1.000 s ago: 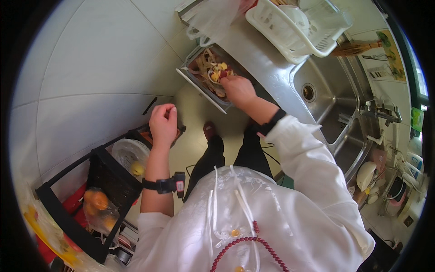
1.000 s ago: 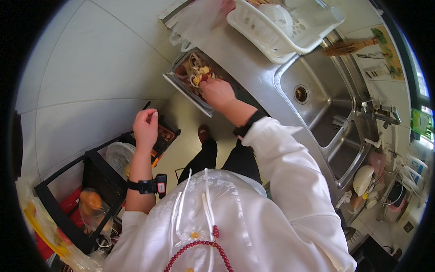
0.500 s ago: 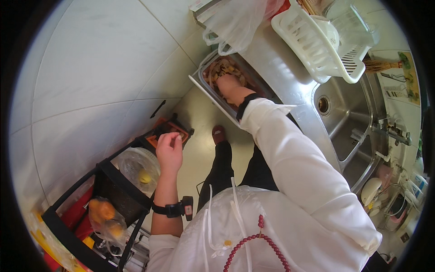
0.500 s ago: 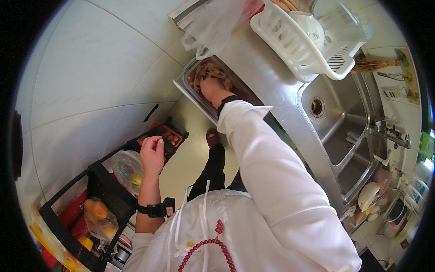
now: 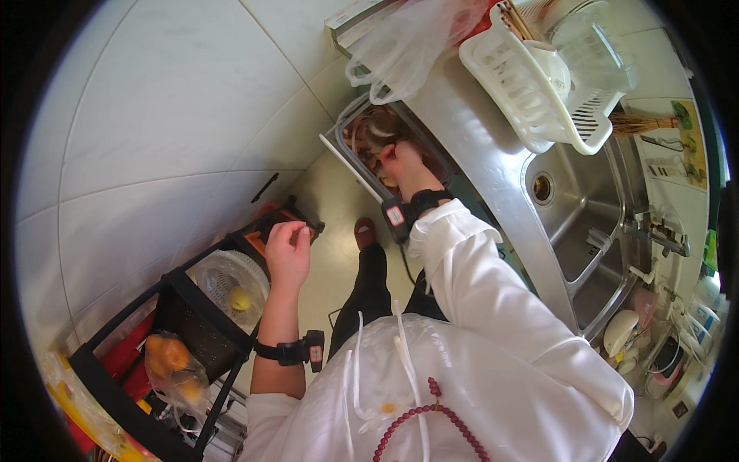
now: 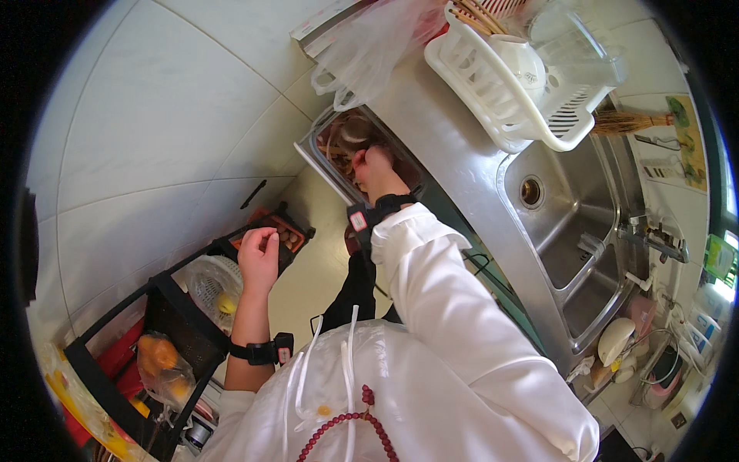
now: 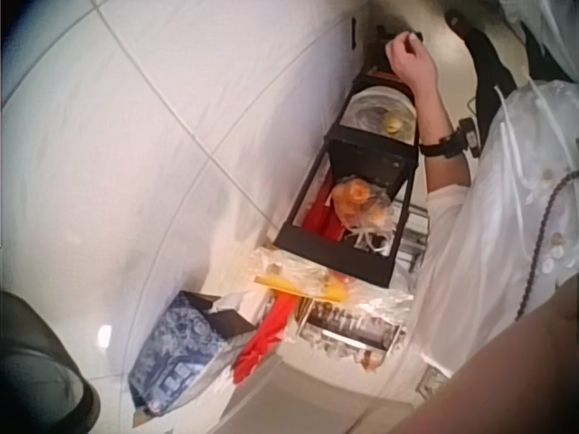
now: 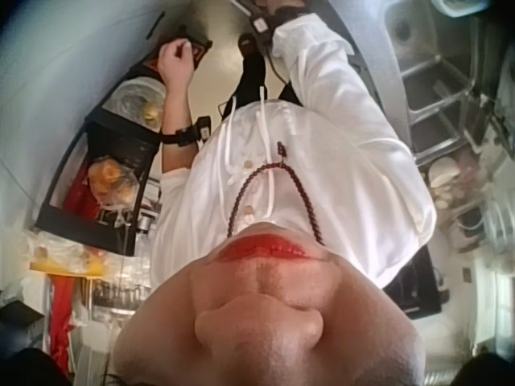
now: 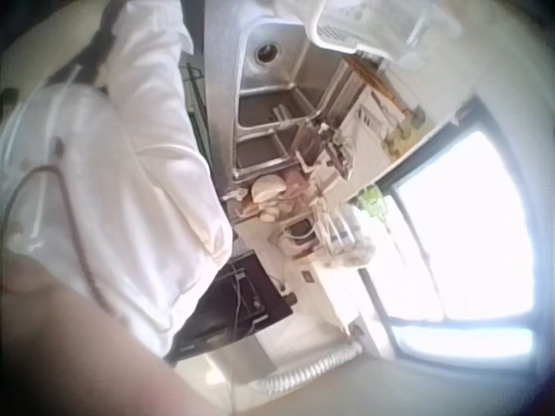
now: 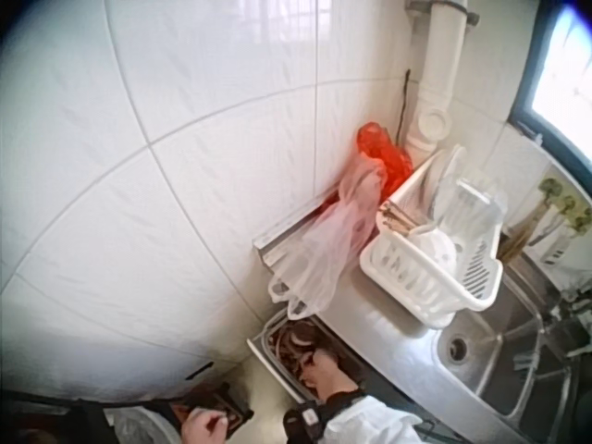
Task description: The person chops green onions on a wooden cutting board using a cleaver, then wipes the board and knife with a cloth. They rinse the cloth in the sink, wipe the countertop, and remove vegetable peels from the sink into a trash bag. Finally, they rinse a plastic scoop and place it in a dish rack.
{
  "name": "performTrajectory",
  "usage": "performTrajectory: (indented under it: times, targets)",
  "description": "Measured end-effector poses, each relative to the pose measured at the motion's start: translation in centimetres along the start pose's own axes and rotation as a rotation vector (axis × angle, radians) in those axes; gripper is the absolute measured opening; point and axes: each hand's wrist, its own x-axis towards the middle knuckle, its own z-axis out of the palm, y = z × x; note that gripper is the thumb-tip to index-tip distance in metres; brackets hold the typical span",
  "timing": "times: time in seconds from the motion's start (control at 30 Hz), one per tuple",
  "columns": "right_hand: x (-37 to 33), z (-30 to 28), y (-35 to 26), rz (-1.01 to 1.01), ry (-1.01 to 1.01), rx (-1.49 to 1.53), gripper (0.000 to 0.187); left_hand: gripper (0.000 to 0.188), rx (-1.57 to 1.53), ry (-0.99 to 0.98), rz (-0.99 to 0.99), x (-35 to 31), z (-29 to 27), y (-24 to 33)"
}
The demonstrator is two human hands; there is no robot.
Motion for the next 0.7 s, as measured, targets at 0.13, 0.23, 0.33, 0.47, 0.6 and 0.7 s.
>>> performTrajectory:
  times: [0.13,0.23,0.33,0.47,0.6,0.7]
  targets:
    - [1.8,0.3,0.5,0.126,0.070,-0.134,0.012,0.009,0.038,-0.020,-0.063,-0.5,-0.5,-0.7]
    - [1.6,0.1,0.4,-0.013,0.006,-0.133,0.013,0.009,0.043,-0.009,-0.058,-0.5,-0.9,-1.1]
    - [0.8,0.2,0.1,-0.024,0.026,-0.613,0.015,0.009,0.023,-0.011,-0.071,-0.3,-1.1,-1.2]
    - [0.2,0.4,-0.4,-0.008,0.023,-0.799,0.016,0.010,0.030,-0.019,-0.064,0.0,-0.9,-1.4]
    - [0.6,0.6,-0.5,-0.063,0.014,-0.744,0.016,0.009,0.015,-0.007,0.024,0.2,-0.7,-1.3]
    - [1.0,0.5,-0.3,-0.066,-0.001,-0.864,0.015,0.009,0.011,-0.011,-0.015,0.4,-0.7,-1.3]
